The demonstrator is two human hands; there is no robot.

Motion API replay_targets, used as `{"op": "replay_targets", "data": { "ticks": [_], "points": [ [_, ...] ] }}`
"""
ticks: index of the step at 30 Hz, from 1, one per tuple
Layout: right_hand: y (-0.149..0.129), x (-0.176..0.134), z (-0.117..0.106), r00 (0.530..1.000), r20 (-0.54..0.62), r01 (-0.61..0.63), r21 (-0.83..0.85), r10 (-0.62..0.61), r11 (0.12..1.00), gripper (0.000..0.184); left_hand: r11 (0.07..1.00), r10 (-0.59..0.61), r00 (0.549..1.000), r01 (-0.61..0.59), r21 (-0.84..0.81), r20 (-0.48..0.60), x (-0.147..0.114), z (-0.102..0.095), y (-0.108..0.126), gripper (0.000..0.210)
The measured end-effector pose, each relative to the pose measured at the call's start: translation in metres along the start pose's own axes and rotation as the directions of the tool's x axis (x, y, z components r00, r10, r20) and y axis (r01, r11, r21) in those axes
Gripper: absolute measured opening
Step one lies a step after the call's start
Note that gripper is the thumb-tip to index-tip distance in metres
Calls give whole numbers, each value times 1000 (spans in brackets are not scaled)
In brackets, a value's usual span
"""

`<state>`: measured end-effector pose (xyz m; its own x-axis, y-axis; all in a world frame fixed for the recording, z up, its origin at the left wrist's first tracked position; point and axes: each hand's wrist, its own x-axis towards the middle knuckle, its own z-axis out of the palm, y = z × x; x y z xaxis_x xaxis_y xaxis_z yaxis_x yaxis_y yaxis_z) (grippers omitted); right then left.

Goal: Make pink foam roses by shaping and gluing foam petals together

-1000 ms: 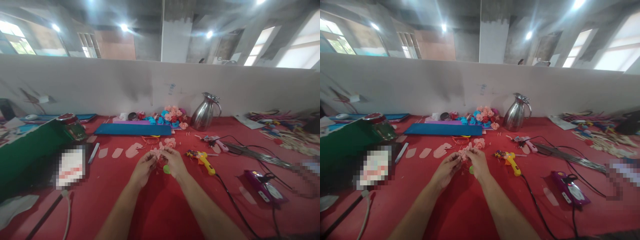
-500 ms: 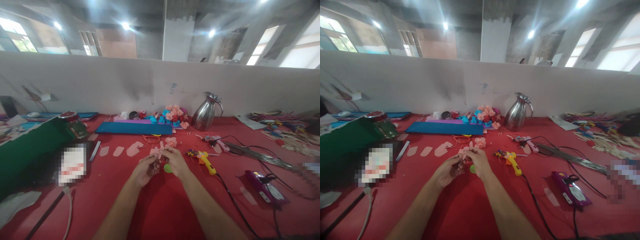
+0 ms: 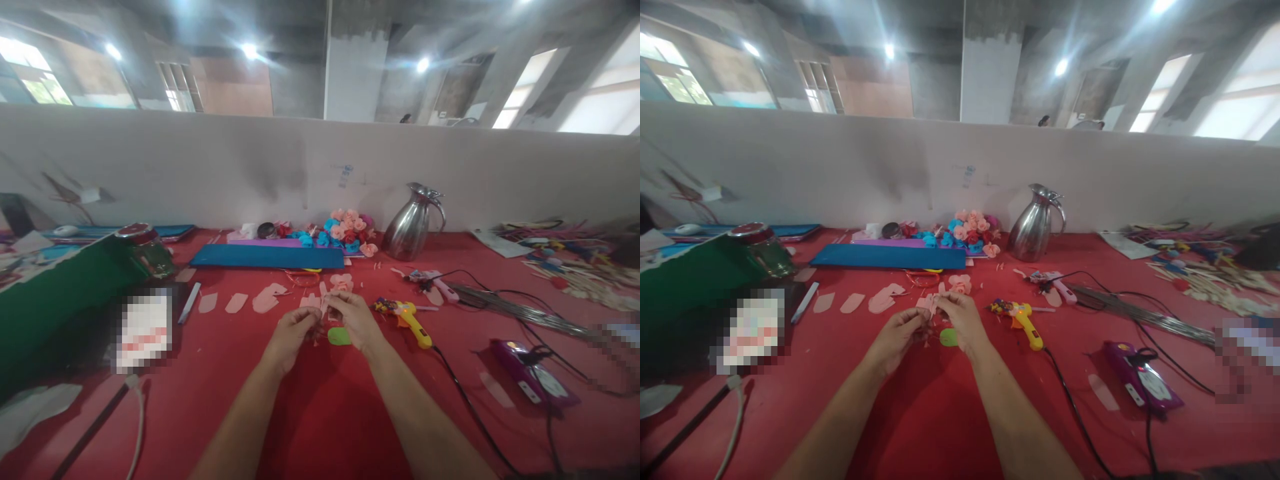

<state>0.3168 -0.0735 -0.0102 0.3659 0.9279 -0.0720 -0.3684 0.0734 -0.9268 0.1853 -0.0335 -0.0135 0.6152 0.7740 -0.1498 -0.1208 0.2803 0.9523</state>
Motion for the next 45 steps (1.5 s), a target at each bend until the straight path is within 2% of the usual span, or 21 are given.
{"op": "replay_targets", "data": {
  "ticks": [4,14,19,25,29,33,36,40,45],
  "points": [
    [1,1,-3,1000,-21,18,-82,-20,996,19,992,50,998,-45,119,-37,2,1,-3,22],
    [-5,-1,-1,985,24,168,-310,-169,936,19,976,108,994,-99,195,-35,5,-3,-9,23],
    [-2,-2,2,986,53,166,-350,-157,922,18,965,173,983,-156,210,-64,5,-2,-7,20],
    [1,-2,-3,980,82,198,-487,-181,851,20,968,146,987,-129,217,-64,5,-4,-11,23],
    [0,-3,-4,985,105,168,-467,-134,868,20,964,154,984,-131,230,-86,4,-4,-9,21],
    [0,-3,-5,989,102,139,-457,-103,879,19,938,240,958,-188,292,-155,4,-4,-8,16],
    [1,-3,-5,991,95,131,-459,-98,879,19,914,295,941,-227,335,-168,5,-5,-10,15],
    [-1,-4,-1,993,71,120,-434,-98,893,22,953,241,958,-203,227,-155,6,-6,-10,17],
    [4,-6,5,996,45,86,-370,-74,925,22,991,126,961,-134,-15,-244,7,-8,-8,17]
  ]
}}
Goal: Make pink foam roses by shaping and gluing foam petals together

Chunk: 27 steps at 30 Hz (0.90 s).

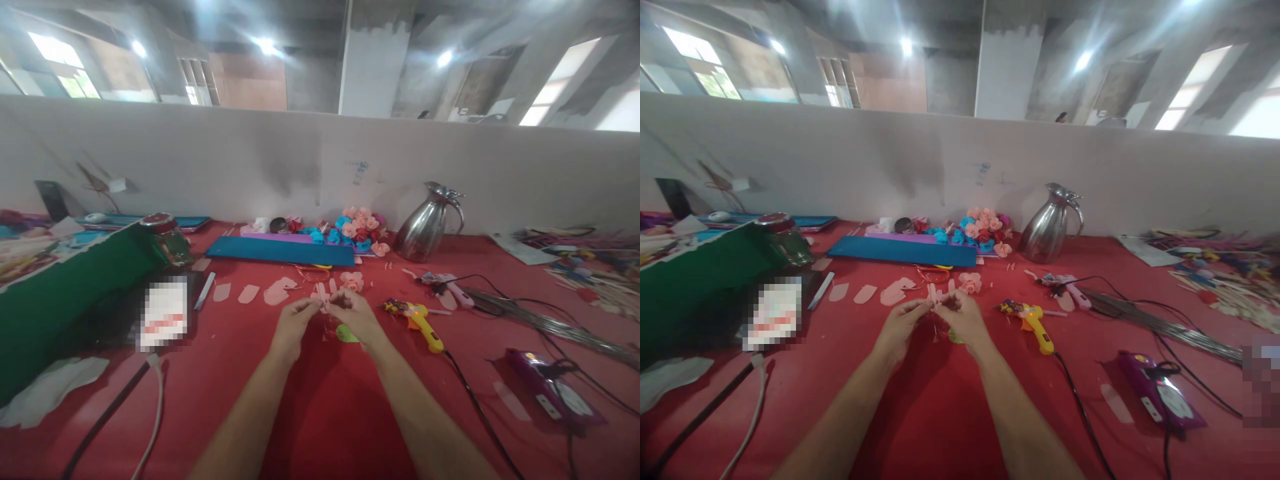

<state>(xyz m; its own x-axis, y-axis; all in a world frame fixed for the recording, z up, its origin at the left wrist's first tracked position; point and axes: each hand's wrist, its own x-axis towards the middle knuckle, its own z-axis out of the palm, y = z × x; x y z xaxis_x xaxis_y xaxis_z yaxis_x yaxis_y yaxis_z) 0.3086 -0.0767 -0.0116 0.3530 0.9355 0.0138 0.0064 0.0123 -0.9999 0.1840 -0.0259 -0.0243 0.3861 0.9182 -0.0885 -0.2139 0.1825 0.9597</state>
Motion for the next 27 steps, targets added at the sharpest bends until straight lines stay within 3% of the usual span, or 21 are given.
{"op": "replay_targets", "data": {
  "ticks": [6,16,27],
  "points": [
    [11,-3,11,990,113,-87,15,84,996,19,983,-96,995,92,-156,-22,0,1,1,19],
    [10,-2,13,991,127,-38,67,29,997,13,976,-83,997,82,-204,4,1,-1,0,18],
    [11,-2,12,983,169,-93,151,67,984,18,976,-87,996,90,-196,27,3,-4,-1,15]
  ]
}}
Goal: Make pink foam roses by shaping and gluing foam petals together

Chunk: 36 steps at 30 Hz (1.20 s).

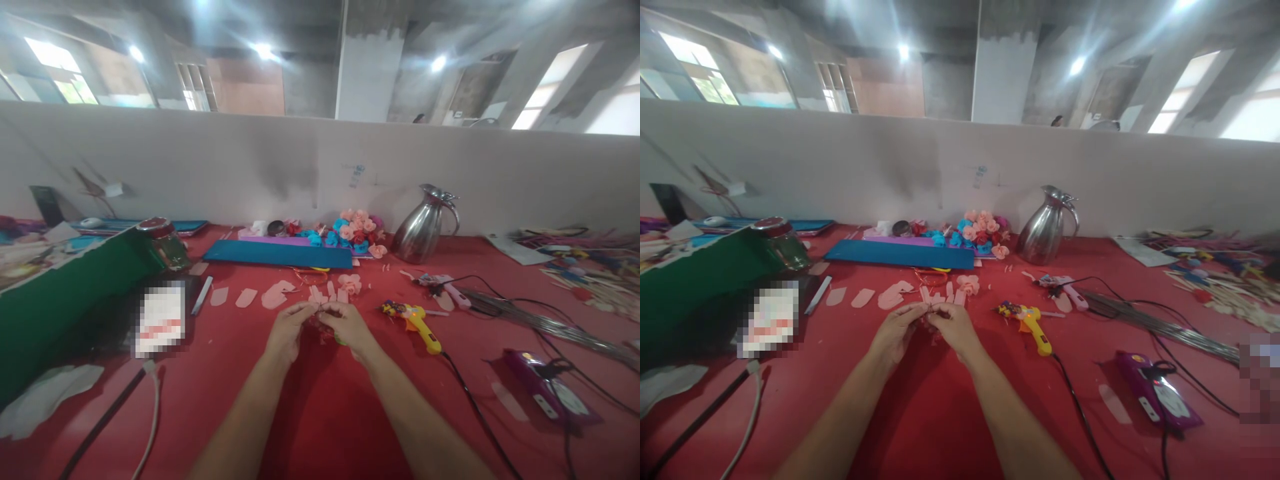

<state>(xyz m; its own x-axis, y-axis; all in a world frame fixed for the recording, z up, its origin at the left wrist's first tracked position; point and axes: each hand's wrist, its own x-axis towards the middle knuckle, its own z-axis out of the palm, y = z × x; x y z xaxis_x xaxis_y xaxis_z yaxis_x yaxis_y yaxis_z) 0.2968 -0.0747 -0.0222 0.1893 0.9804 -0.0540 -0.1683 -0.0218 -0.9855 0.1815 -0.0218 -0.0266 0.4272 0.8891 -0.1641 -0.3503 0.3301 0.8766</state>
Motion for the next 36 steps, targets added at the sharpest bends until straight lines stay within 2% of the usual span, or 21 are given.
{"op": "replay_targets", "data": {
  "ticks": [4,9,19,23,28,32,36],
  "points": [
    [0,1,-2,1000,-21,-11,3,12,1000,20,1000,-19,999,18,14,29,-2,2,4,17],
    [2,2,-5,1000,20,-23,6,23,1000,23,1000,-22,994,20,21,105,-3,2,6,18],
    [3,4,-1,999,37,9,13,-10,1000,20,1000,-16,999,16,13,40,0,-1,6,16],
    [2,3,0,997,52,58,0,-58,998,18,1000,-25,999,25,11,25,0,0,8,16],
    [1,2,2,997,58,51,-13,-51,999,20,1000,-13,1000,12,20,19,-2,2,10,13],
    [0,1,4,995,56,86,-78,-82,993,18,1000,14,999,-14,1,51,0,-1,8,12],
    [1,1,4,988,57,148,-153,-141,977,14,999,32,999,-32,15,34,1,-2,8,15]
  ]
}}
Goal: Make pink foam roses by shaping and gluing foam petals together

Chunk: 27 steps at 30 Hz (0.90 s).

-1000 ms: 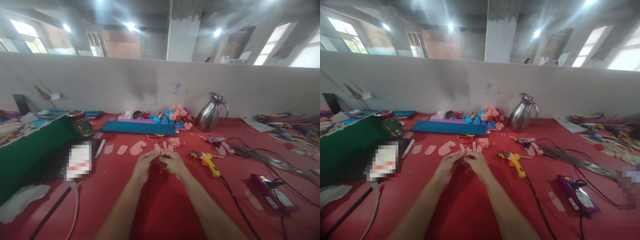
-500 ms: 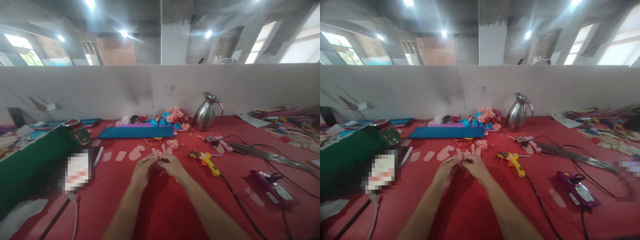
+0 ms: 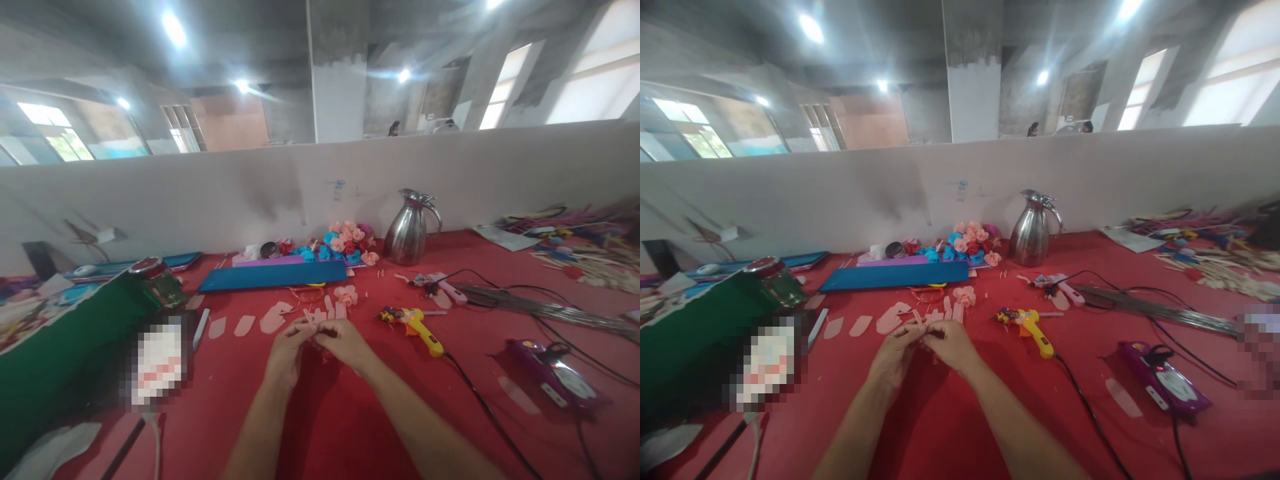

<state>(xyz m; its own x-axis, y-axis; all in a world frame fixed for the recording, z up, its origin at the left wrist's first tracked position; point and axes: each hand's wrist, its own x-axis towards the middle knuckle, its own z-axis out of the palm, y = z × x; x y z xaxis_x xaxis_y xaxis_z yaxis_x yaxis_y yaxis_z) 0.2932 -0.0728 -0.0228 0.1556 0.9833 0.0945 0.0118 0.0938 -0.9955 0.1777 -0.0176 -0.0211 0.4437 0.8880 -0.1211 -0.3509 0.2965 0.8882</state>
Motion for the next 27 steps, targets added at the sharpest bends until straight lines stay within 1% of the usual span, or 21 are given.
{"op": "replay_targets", "data": {
  "ticks": [4,9,12,14,16,18,21,24,27],
  "points": [
    [3,0,0,999,24,27,-12,-27,1000,16,1000,-18,1000,18,4,-6,-2,3,3,18],
    [4,3,-2,1000,23,0,37,-1,999,16,998,-52,998,51,36,33,-4,2,4,19],
    [7,4,-3,1000,2,-23,42,23,999,16,997,-65,997,64,32,46,-3,0,3,24],
    [8,5,-5,1000,-24,-15,20,16,1000,15,997,-65,997,64,32,48,-2,-1,3,26],
    [8,5,-6,999,-31,11,-20,-12,1000,15,997,-65,997,63,32,46,-1,-2,3,25],
    [6,4,-6,999,-25,45,-73,-47,996,17,998,-54,998,53,39,22,-1,-1,3,24],
    [0,2,-7,996,-37,77,-208,-86,975,20,996,6,1000,-4,89,-22,-1,-1,4,20],
    [-4,-1,-7,990,-76,83,-351,-116,933,21,990,49,999,-47,135,-6,-1,0,4,17],
    [-4,-1,-7,985,-91,95,-420,-146,903,21,987,62,998,-64,144,16,-1,-1,3,18]
  ]
}}
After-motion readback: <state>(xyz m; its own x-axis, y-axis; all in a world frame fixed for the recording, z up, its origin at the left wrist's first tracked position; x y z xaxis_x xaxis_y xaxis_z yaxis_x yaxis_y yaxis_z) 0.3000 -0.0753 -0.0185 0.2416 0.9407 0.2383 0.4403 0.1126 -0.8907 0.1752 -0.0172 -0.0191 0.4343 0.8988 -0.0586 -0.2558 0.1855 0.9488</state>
